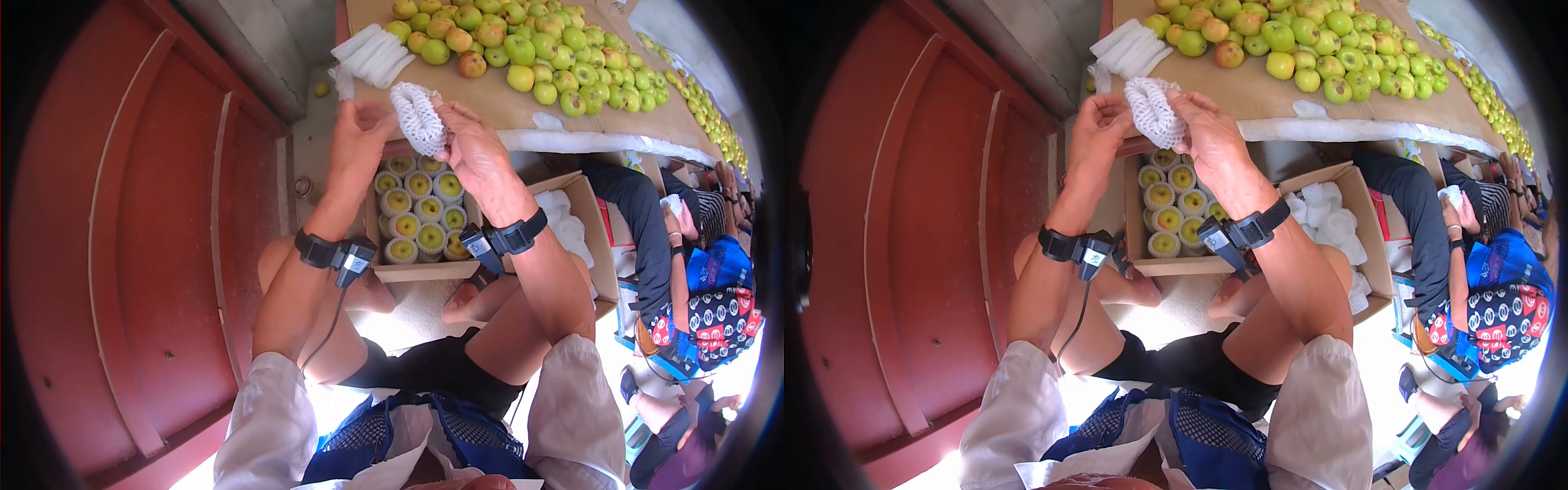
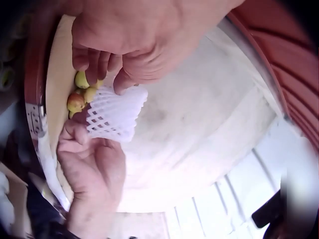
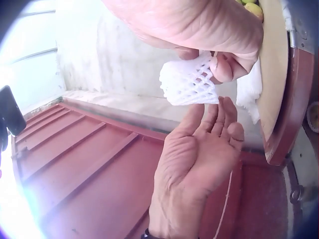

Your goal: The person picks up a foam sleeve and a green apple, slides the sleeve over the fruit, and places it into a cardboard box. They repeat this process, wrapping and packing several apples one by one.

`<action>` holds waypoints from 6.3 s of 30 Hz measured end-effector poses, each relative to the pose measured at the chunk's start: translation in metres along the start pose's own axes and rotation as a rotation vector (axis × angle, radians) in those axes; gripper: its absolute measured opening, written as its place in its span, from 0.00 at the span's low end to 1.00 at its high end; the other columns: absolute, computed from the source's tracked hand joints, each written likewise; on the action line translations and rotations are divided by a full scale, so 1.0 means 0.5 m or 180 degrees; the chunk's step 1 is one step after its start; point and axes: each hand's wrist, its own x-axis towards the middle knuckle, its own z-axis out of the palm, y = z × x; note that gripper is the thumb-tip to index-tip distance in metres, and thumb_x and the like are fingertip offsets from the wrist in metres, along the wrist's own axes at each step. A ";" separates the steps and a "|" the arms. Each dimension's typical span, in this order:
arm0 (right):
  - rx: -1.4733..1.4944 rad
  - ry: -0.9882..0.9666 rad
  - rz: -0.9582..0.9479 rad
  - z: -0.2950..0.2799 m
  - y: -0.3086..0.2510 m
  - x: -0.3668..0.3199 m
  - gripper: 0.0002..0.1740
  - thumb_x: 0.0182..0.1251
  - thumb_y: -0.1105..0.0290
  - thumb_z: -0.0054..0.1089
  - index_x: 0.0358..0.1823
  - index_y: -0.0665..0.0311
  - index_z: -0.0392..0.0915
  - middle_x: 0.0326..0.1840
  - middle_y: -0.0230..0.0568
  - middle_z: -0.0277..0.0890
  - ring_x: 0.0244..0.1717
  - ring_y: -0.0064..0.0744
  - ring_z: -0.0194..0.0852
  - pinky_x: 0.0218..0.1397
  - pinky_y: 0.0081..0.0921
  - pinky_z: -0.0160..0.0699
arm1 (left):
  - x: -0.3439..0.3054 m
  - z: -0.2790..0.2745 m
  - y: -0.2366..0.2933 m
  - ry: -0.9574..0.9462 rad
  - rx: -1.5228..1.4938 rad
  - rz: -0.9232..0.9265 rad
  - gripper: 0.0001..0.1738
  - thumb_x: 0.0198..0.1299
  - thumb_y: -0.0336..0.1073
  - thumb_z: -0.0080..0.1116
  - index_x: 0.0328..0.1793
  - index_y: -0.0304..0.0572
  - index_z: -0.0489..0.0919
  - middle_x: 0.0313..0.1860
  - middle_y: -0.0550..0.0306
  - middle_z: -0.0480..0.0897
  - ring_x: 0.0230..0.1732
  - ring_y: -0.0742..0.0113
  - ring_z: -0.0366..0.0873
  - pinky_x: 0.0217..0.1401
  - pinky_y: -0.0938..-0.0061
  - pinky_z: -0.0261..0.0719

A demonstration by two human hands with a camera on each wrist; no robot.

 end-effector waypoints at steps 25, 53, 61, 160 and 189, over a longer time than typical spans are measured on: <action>-0.1548 0.0028 -0.0976 0.041 0.003 -0.017 0.17 0.72 0.66 0.66 0.53 0.71 0.81 0.38 0.37 0.83 0.38 0.22 0.78 0.42 0.24 0.79 | 0.003 -0.015 -0.001 -0.0723 -0.0570 -0.0287 0.18 0.74 0.32 0.54 0.67 0.33 0.76 0.56 0.56 0.85 0.54 0.73 0.83 0.58 0.74 0.82; -0.2061 -0.0109 -0.1652 0.056 -0.011 -0.047 0.13 0.62 0.72 0.68 0.49 0.59 0.82 0.49 0.41 0.74 0.53 0.35 0.76 0.47 0.30 0.78 | -0.003 -0.042 0.044 -0.0868 -0.1694 -0.0179 0.21 0.72 0.24 0.48 0.70 0.35 0.75 0.61 0.50 0.84 0.57 0.60 0.86 0.58 0.62 0.89; -0.2357 -0.0156 -0.1894 0.056 -0.017 -0.046 0.10 0.62 0.73 0.68 0.45 0.60 0.82 0.48 0.41 0.74 0.52 0.37 0.77 0.48 0.30 0.78 | -0.002 -0.037 0.043 -0.0907 -0.1699 -0.0121 0.19 0.72 0.25 0.49 0.68 0.36 0.77 0.59 0.51 0.85 0.55 0.61 0.87 0.55 0.62 0.90; -0.1213 0.0419 0.0012 -0.173 -0.086 0.119 0.15 0.68 0.68 0.59 0.54 0.61 0.76 0.40 0.36 0.83 0.38 0.26 0.81 0.29 0.22 0.63 | 0.007 -0.063 0.070 -0.0835 -0.3324 -0.0444 0.24 0.75 0.37 0.56 0.73 0.33 0.71 0.69 0.53 0.77 0.71 0.62 0.73 0.76 0.62 0.70; -0.5729 0.2223 -0.1994 -0.290 -0.219 0.299 0.40 0.49 0.48 0.80 0.66 0.48 0.79 0.74 0.63 0.55 0.75 0.63 0.57 0.70 0.47 0.72 | 0.008 -0.053 0.086 -0.0510 -0.3343 -0.0624 0.17 0.75 0.35 0.58 0.63 0.32 0.77 0.49 0.55 0.84 0.50 0.67 0.82 0.61 0.69 0.80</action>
